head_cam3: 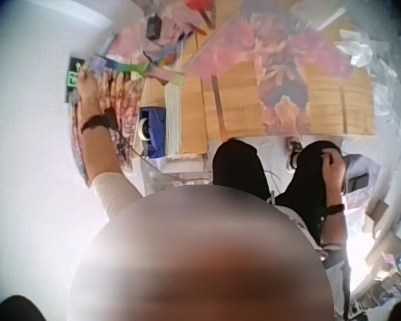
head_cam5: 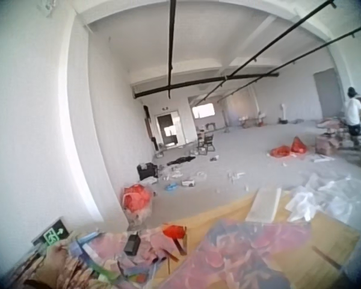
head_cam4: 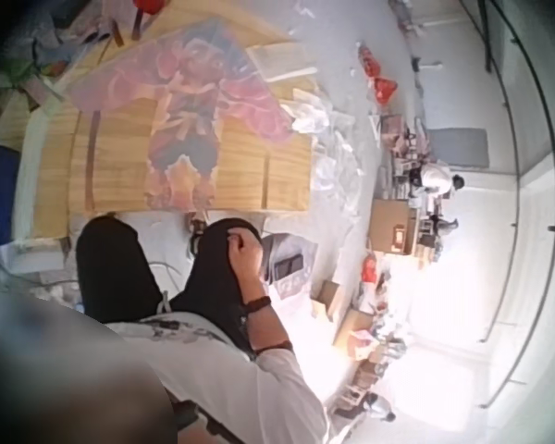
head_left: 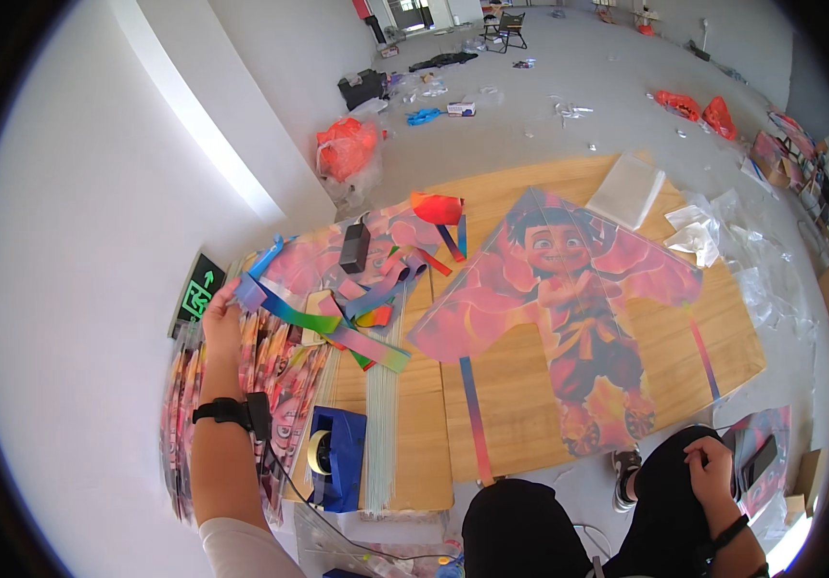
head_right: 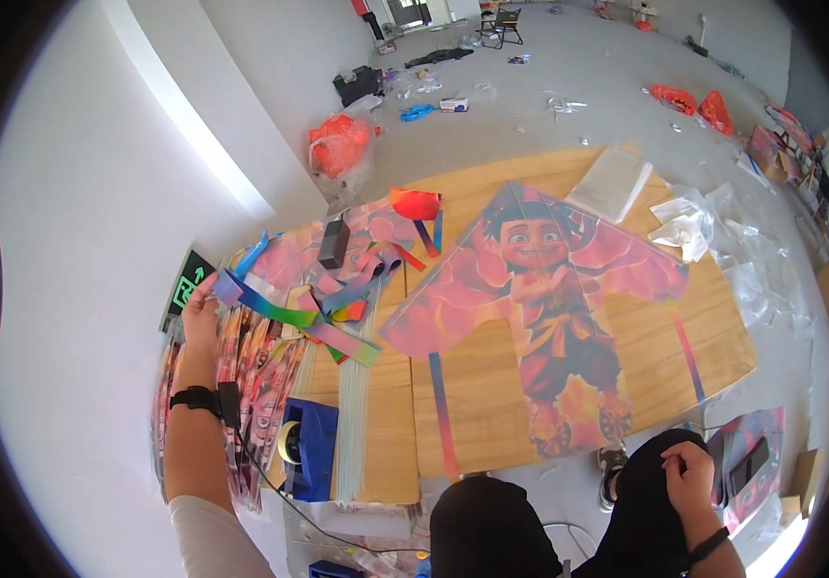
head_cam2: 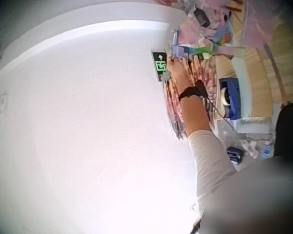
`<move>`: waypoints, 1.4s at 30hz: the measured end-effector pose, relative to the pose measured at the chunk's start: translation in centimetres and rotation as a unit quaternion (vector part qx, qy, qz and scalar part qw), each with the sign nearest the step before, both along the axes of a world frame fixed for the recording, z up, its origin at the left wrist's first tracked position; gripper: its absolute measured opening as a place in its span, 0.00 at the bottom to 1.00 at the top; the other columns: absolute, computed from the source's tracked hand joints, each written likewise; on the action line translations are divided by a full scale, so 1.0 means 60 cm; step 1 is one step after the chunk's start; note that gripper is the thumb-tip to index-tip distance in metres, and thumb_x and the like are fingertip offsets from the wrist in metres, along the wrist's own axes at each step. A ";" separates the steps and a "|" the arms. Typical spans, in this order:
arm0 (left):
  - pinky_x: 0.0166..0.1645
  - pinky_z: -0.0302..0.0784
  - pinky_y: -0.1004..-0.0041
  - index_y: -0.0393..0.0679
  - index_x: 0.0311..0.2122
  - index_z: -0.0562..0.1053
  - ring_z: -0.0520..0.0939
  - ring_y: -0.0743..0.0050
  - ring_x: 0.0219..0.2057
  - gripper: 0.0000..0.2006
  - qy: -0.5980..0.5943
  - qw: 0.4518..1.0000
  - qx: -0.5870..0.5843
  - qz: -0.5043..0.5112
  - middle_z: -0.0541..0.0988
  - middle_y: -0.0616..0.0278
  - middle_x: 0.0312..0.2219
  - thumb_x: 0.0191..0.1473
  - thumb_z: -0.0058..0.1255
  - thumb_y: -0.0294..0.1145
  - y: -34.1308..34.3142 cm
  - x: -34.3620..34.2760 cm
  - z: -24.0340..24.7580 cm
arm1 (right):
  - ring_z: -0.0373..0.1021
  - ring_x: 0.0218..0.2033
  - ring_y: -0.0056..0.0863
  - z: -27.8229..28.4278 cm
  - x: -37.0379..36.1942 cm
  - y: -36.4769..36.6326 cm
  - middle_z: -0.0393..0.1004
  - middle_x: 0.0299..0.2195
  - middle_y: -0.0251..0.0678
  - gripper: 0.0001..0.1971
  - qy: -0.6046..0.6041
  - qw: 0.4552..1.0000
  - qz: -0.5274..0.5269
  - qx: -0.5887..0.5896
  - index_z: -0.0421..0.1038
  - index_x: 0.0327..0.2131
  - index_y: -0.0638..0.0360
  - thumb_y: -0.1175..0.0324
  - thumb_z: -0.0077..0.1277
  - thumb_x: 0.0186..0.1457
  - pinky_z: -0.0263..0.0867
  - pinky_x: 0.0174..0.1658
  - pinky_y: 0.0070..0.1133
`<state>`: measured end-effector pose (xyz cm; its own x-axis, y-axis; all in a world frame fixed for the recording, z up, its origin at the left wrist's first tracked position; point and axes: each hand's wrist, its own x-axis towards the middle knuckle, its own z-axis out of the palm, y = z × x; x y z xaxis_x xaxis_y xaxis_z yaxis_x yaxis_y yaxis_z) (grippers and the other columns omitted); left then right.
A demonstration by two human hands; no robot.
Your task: Assembling a decorative kite by attaching colorful strips to the body and folding the material.
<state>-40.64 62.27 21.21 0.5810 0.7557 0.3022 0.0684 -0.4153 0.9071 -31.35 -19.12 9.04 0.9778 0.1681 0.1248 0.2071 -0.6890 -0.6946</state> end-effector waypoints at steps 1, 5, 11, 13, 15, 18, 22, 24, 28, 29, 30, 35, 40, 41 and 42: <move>0.55 0.71 0.76 0.35 0.58 0.73 0.79 0.77 0.48 0.22 -0.004 1.000 0.006 0.000 0.80 0.58 0.50 0.59 0.41 0.16 -0.020 0.002 0.042 | 0.75 0.23 0.30 0.003 -0.001 0.003 0.74 0.21 0.39 0.06 0.007 1.000 0.002 -0.001 0.75 0.26 0.63 0.82 0.48 0.49 0.68 0.29 0.23; 0.54 0.72 0.77 0.38 0.61 0.71 0.78 0.79 0.49 0.23 -0.070 0.997 0.027 -0.009 0.80 0.61 0.50 0.60 0.42 0.17 -0.095 0.008 0.194 | 0.77 0.25 0.26 0.006 -0.007 0.004 0.76 0.22 0.38 0.07 0.011 1.000 0.019 0.016 0.76 0.28 0.64 0.83 0.48 0.50 0.69 0.30 0.22; 0.52 0.70 0.76 0.48 0.63 0.71 0.76 0.81 0.49 0.23 -0.141 0.980 0.141 -0.009 0.77 0.67 0.55 0.64 0.48 0.24 -0.161 0.018 0.354 | 0.77 0.25 0.31 0.013 -0.031 -0.004 0.78 0.23 0.38 0.05 0.024 0.999 0.035 0.024 0.78 0.28 0.59 0.76 0.51 0.51 0.70 0.31 0.26; 0.53 0.70 0.75 0.48 0.64 0.70 0.76 0.80 0.49 0.22 -0.146 0.975 0.165 -0.022 0.76 0.67 0.57 0.65 0.48 0.26 -0.172 0.013 0.401 | 0.76 0.25 0.31 0.010 -0.039 -0.011 0.78 0.24 0.37 0.06 0.021 0.999 0.029 0.037 0.78 0.28 0.58 0.76 0.51 0.51 0.70 0.31 0.26; 0.55 0.70 0.74 0.49 0.64 0.70 0.76 0.79 0.50 0.23 -0.171 0.971 0.164 -0.022 0.75 0.65 0.58 0.65 0.48 0.26 -0.192 0.010 0.443 | 0.75 0.24 0.32 0.014 -0.048 -0.018 0.79 0.24 0.37 0.06 0.019 0.998 0.039 0.039 0.79 0.29 0.57 0.75 0.51 0.51 0.70 0.30 0.26; 0.59 0.69 0.71 0.48 0.65 0.69 0.76 0.75 0.54 0.23 -0.209 0.961 0.174 -0.045 0.74 0.62 0.59 0.65 0.47 0.26 -0.222 -0.002 0.502 | 0.74 0.24 0.32 0.006 -0.054 -0.029 0.78 0.24 0.38 0.06 0.011 0.998 0.034 0.047 0.80 0.29 0.56 0.74 0.52 0.50 0.69 0.30 0.27; 0.61 0.69 0.70 0.47 0.64 0.69 0.75 0.72 0.56 0.22 -0.247 0.945 0.209 -0.043 0.73 0.61 0.60 0.66 0.45 0.26 -0.287 -0.015 0.576 | 0.74 0.24 0.33 0.013 -0.061 -0.049 0.78 0.24 0.38 0.06 0.008 0.998 0.032 0.055 0.80 0.30 0.56 0.73 0.52 0.50 0.69 0.30 0.27; 0.59 0.71 0.72 0.48 0.62 0.72 0.76 0.75 0.54 0.20 -0.262 0.934 0.240 -0.024 0.75 0.63 0.58 0.66 0.46 0.27 -0.323 -0.028 0.612 | 0.75 0.24 0.33 0.008 -0.059 -0.055 0.78 0.24 0.38 0.06 0.000 0.998 0.033 0.060 0.80 0.30 0.56 0.73 0.52 0.51 0.70 0.30 0.27; 0.55 0.72 0.73 0.48 0.58 0.76 0.77 0.78 0.50 0.17 -0.280 0.918 0.279 -0.006 0.79 0.65 0.52 0.66 0.49 0.32 -0.417 -0.061 0.669 | 0.76 0.25 0.32 -0.010 -0.053 -0.068 0.80 0.25 0.38 0.07 0.000 0.995 0.045 0.092 0.80 0.31 0.57 0.73 0.51 0.52 0.71 0.31 0.26; 0.55 0.72 0.73 0.48 0.58 0.76 0.77 0.78 0.50 0.17 -0.281 0.918 0.279 -0.004 0.79 0.65 0.52 0.66 0.49 0.32 -0.451 -0.072 0.677 | 0.76 0.25 0.31 -0.016 -0.051 -0.070 0.80 0.25 0.38 0.07 -0.003 0.994 0.052 0.097 0.80 0.31 0.57 0.73 0.51 0.52 0.71 0.32 0.26; 0.55 0.72 0.74 0.47 0.57 0.77 0.77 0.78 0.50 0.16 -0.275 0.914 0.297 -0.001 0.79 0.65 0.51 0.66 0.49 0.32 -0.483 -0.088 0.685 | 0.76 0.25 0.31 -0.019 -0.051 -0.070 0.80 0.25 0.38 0.07 -0.005 0.994 0.056 0.097 0.80 0.31 0.57 0.73 0.51 0.52 0.71 0.32 0.26; 0.38 0.64 0.82 0.41 0.48 0.79 0.69 0.86 0.31 0.13 -0.242 0.922 0.301 -0.027 0.74 0.73 0.29 0.63 0.54 0.36 -0.596 -0.159 0.683 | 0.77 0.28 0.27 -0.047 -0.041 -0.076 0.81 0.27 0.38 0.06 0.025 0.990 0.071 0.116 0.78 0.34 0.62 0.76 0.51 0.54 0.72 0.35 0.23; 0.31 0.55 0.82 0.50 0.26 0.74 0.59 0.91 0.25 0.12 -0.167 0.952 0.198 -0.165 0.70 0.82 0.22 0.60 0.60 0.37 -0.744 -0.162 0.584 | 0.74 0.27 0.19 -0.049 0.014 -0.081 0.78 0.31 0.34 0.12 0.068 0.969 0.130 0.198 0.73 0.47 0.61 0.77 0.49 0.61 0.71 0.34 0.19; 0.34 0.61 0.83 0.46 0.25 0.73 0.66 0.92 0.27 0.12 -0.155 0.956 0.161 -0.188 0.72 0.79 0.24 0.60 0.61 0.31 -0.774 -0.168 0.563 | 0.75 0.28 0.21 -0.004 0.016 -0.059 0.79 0.32 0.34 0.12 0.044 0.966 0.151 0.204 0.73 0.47 0.61 0.77 0.49 0.60 0.71 0.35 0.19; 0.32 0.61 0.84 0.46 0.25 0.72 0.66 0.93 0.25 0.12 -0.150 0.959 0.136 -0.200 0.70 0.79 0.22 0.60 0.61 0.29 -0.789 -0.178 0.543 | 0.76 0.30 0.22 0.056 0.010 -0.033 0.80 0.34 0.35 0.13 0.019 0.962 0.173 0.210 0.74 0.48 0.60 0.77 0.49 0.59 0.71 0.36 0.20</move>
<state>-51.34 14.95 53.79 0.6643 0.3607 0.6547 -0.3922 -0.5774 0.7161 -30.75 -21.08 12.38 0.8772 0.4275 0.2188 0.3431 -0.2393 -0.9083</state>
